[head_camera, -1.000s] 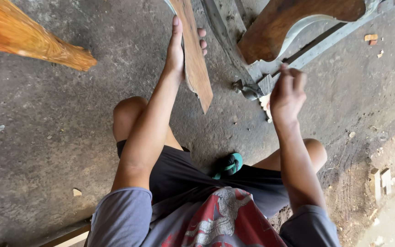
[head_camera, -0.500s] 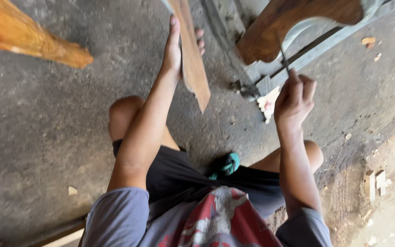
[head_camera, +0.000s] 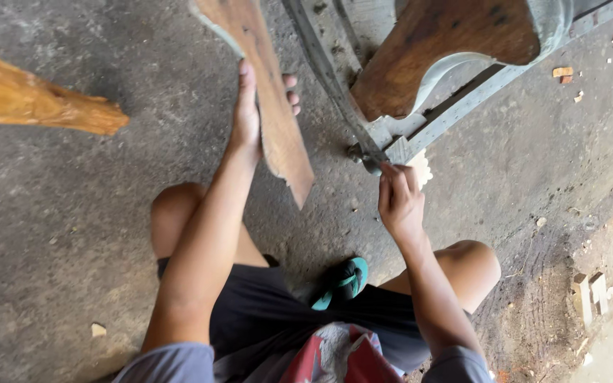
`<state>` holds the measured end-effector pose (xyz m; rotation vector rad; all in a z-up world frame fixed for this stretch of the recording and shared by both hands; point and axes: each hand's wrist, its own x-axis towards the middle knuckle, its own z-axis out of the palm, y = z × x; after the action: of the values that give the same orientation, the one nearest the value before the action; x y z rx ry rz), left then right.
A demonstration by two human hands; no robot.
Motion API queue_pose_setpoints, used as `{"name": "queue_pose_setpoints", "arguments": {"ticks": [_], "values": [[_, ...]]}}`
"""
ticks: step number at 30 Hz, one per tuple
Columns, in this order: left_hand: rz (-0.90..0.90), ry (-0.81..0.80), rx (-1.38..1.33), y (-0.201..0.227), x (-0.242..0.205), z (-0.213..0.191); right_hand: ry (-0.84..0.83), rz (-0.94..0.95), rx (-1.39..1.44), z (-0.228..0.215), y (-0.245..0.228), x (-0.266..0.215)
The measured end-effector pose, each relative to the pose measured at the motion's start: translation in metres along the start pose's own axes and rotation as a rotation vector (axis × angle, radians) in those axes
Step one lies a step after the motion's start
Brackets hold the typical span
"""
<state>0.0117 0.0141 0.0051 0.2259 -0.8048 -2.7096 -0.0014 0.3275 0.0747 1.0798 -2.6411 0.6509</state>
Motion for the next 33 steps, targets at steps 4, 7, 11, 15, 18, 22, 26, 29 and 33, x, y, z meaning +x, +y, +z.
{"name": "queue_pose_setpoints", "arguments": {"ticks": [4,7,11,15,18,22,26,29,33], "values": [[-0.003,0.010,-0.013,0.000,-0.012,0.010,0.052,0.020,0.069,-0.012,0.005,-0.014],[-0.020,0.016,-0.018,-0.003,-0.020,0.019,0.077,0.088,0.087,-0.015,0.016,-0.016],[-0.050,0.005,0.033,-0.010,-0.041,0.033,0.091,0.103,0.091,-0.026,0.029,-0.038],[-0.043,-0.023,0.053,-0.012,-0.050,0.043,0.144,0.097,0.058,-0.044,0.044,-0.047],[-0.031,-0.019,0.123,-0.015,-0.052,0.046,0.156,0.146,0.045,-0.047,0.051,-0.049],[-0.019,-0.049,0.211,-0.018,-0.046,0.046,0.135,0.151,0.054,-0.042,0.049,-0.040],[-0.014,-0.059,0.264,-0.023,-0.035,0.044,0.098,0.186,0.044,-0.026,0.039,-0.022],[-0.016,-0.034,0.322,-0.028,-0.026,0.039,0.098,0.126,0.002,-0.012,0.032,-0.012],[-0.018,0.004,0.339,-0.035,-0.013,0.029,0.129,0.098,-0.062,0.009,0.027,0.003]]}}
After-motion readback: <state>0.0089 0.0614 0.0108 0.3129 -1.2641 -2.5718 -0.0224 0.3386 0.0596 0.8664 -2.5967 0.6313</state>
